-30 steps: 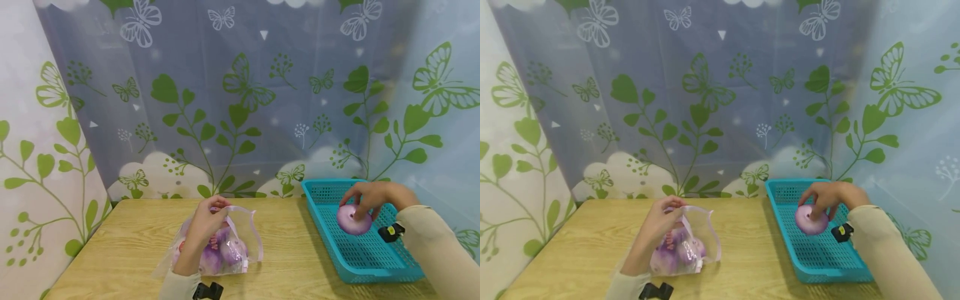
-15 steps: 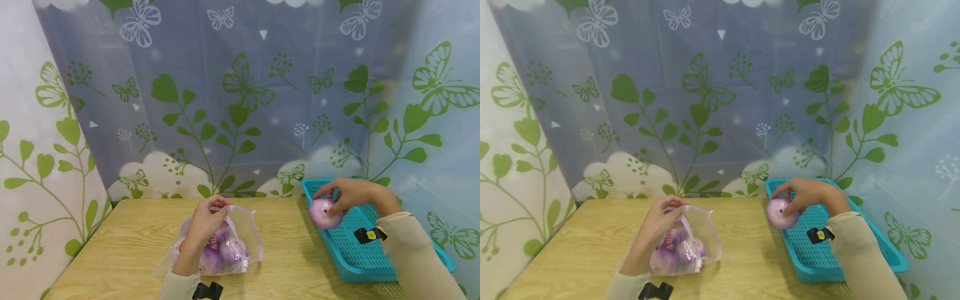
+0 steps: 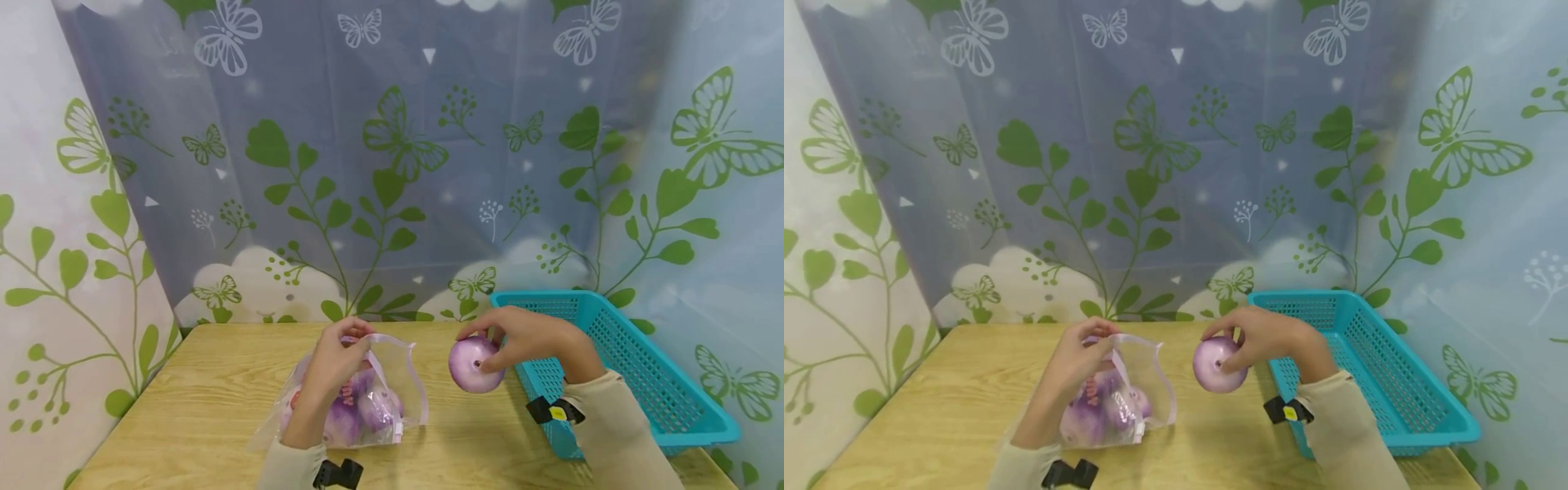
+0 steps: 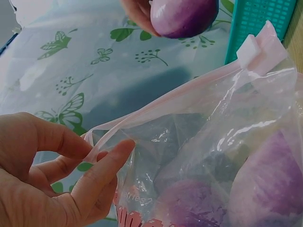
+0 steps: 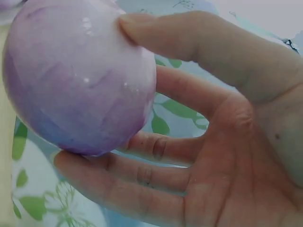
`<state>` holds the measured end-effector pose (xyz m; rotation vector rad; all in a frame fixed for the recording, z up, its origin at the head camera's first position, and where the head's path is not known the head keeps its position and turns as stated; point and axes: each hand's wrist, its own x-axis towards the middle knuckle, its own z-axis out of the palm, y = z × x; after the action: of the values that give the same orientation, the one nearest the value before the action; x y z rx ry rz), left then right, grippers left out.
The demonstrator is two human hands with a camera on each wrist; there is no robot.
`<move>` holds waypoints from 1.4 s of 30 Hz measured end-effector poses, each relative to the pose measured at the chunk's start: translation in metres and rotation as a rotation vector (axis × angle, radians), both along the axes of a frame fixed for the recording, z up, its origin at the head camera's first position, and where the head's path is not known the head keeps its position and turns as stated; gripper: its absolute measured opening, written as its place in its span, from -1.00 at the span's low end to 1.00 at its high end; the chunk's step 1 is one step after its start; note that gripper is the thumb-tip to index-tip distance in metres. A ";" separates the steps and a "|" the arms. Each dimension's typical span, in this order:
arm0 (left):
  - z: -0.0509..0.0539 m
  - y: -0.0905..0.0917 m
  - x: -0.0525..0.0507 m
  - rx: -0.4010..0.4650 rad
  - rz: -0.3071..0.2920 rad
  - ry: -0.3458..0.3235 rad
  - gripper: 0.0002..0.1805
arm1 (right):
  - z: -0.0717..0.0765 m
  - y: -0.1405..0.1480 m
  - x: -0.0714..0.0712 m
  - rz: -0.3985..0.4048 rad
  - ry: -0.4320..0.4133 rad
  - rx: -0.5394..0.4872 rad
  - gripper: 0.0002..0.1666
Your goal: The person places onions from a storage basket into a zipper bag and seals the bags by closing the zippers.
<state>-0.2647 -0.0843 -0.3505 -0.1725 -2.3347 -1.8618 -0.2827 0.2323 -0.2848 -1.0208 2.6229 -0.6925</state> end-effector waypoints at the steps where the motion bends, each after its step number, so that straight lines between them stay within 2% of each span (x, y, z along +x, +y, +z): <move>1: 0.001 0.000 0.000 0.000 0.000 0.003 -0.83 | -0.002 -0.004 0.000 0.001 -0.005 -0.005 -0.40; 11: 0.001 -0.002 0.001 0.006 -0.010 -0.002 -0.84 | -0.019 -0.025 0.004 0.019 -0.012 -0.067 -0.44; 19: 0.000 -0.001 -0.001 0.018 -0.011 0.008 -0.84 | -0.030 -0.025 0.017 0.000 0.073 -0.113 -0.43; 26: -0.001 0.000 -0.001 0.008 -0.010 0.001 -0.84 | -0.041 -0.024 0.024 -0.002 0.075 -0.151 -0.44; 31: -0.001 0.001 -0.001 0.002 -0.007 -0.001 -0.83 | -0.044 -0.027 0.024 -0.023 0.089 -0.151 -0.44; 37: 0.000 0.001 0.001 0.003 -0.005 0.008 -0.83 | -0.046 -0.039 0.024 -0.026 0.151 -0.156 -0.44; 42: 0.000 0.002 0.003 0.008 -0.004 0.017 -0.83 | -0.052 -0.053 0.022 -0.023 0.246 -0.204 -0.45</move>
<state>-0.2620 -0.0827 -0.3501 -0.1907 -2.3172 -1.8640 -0.2608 0.1793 -0.3370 -1.2044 2.8208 -0.9088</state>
